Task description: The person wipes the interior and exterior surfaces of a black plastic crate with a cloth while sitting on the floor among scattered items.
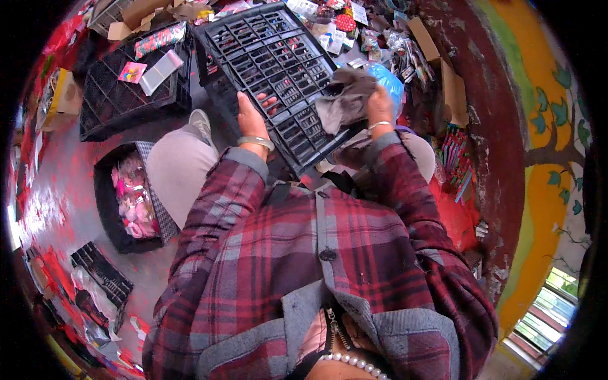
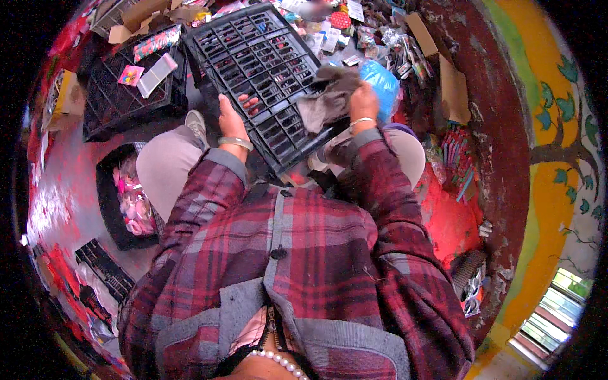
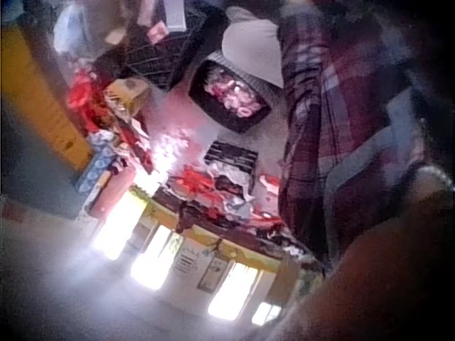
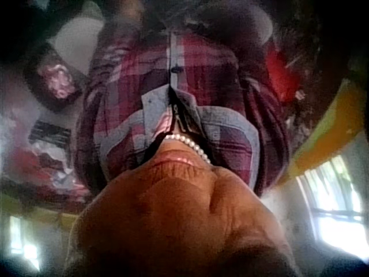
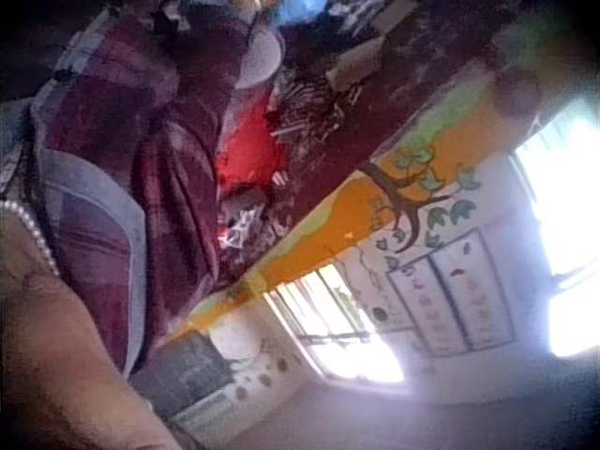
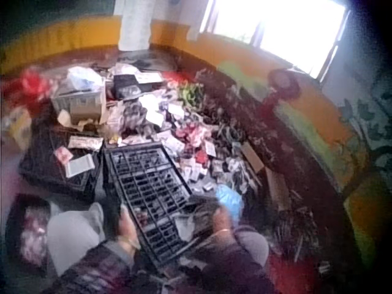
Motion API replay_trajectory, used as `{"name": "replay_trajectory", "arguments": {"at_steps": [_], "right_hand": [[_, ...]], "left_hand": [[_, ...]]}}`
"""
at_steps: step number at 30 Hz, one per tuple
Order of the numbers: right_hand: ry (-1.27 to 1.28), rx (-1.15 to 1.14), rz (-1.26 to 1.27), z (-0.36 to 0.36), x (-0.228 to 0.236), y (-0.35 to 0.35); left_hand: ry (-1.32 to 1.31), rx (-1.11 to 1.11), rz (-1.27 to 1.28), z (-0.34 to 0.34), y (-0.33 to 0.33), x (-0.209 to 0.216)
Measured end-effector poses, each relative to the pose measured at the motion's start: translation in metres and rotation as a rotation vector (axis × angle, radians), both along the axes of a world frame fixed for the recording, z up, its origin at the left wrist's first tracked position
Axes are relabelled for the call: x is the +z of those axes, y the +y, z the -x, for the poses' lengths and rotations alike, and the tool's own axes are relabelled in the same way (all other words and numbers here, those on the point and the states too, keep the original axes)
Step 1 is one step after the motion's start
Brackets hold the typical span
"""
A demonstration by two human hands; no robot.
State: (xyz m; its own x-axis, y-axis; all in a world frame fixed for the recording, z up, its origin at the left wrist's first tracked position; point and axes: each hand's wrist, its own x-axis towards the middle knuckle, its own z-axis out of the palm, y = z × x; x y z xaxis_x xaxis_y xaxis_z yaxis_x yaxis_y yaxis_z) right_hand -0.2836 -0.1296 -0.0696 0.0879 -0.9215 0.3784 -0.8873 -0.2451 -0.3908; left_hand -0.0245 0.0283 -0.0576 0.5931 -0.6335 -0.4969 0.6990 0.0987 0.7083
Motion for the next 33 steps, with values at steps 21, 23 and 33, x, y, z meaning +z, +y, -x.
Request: {"name": "replay_trajectory", "arguments": {"at_steps": [21, 23, 33], "right_hand": [[-0.057, 0.85, -0.422, -0.053, 0.079, 0.17], [-0.06, 0.992, -0.43, -0.062, 0.069, 0.177], [0.022, 1.244, -0.493, -0.035, 0.072, 0.159]], "left_hand": [[-0.009, -0.006, 0.02, 0.0, -0.001, -0.002], [-0.007, -0.013, 0.025, 0.001, -0.001, 0.005], [0.008, 0.0, 0.024, -0.001, -0.002, 0.0]]}}
